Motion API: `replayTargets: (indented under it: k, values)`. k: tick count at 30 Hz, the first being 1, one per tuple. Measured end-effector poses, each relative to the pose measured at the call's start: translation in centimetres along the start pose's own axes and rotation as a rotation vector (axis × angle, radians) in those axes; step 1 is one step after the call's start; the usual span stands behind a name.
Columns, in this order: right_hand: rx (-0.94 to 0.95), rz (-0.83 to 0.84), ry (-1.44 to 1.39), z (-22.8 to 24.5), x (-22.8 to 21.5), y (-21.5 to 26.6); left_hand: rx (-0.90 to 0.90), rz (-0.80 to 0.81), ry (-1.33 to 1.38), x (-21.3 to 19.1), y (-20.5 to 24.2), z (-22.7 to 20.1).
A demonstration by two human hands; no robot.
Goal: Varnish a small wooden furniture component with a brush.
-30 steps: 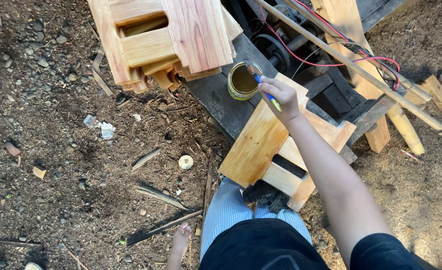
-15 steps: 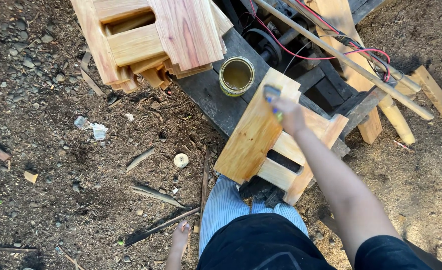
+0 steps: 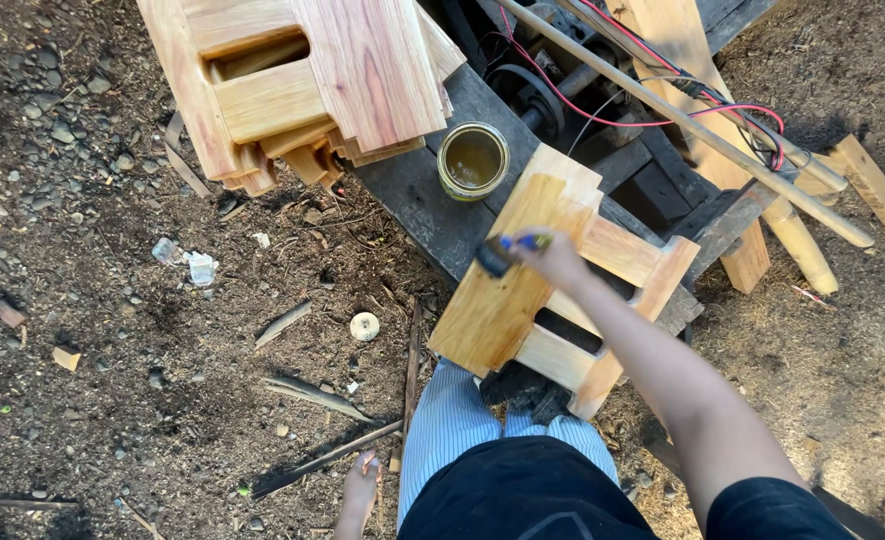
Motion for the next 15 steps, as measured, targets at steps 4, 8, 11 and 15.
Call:
replayTargets:
  k: [4,8,11,15]
  values:
    - [-0.068,-0.242,0.101,2.4,-8.8,-2.7,-0.005,-0.009,-0.043,-0.7,-0.8,2.8]
    - [-0.329,-0.491,0.398,6.5,-14.3,-2.7,0.161,-0.052,0.121,-1.5,-3.2,5.5]
    - [-0.433,-0.566,0.423,8.3,-15.8,-1.8,0.176,-0.061,0.185,-1.8,-4.0,6.4]
    - [-0.17,-0.336,0.101,7.5,-15.0,-2.4,0.151,-0.081,0.182,-1.9,-4.9,6.6]
Point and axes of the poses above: each hand's wrist, its own y-axis away from the middle knuckle, its own x-axis out of the palm, z = x × y, the point moved 8 cm from there along -y, towards the middle knuckle, and after that the axes turned 13 degrees about z, right-handed, at the moved point
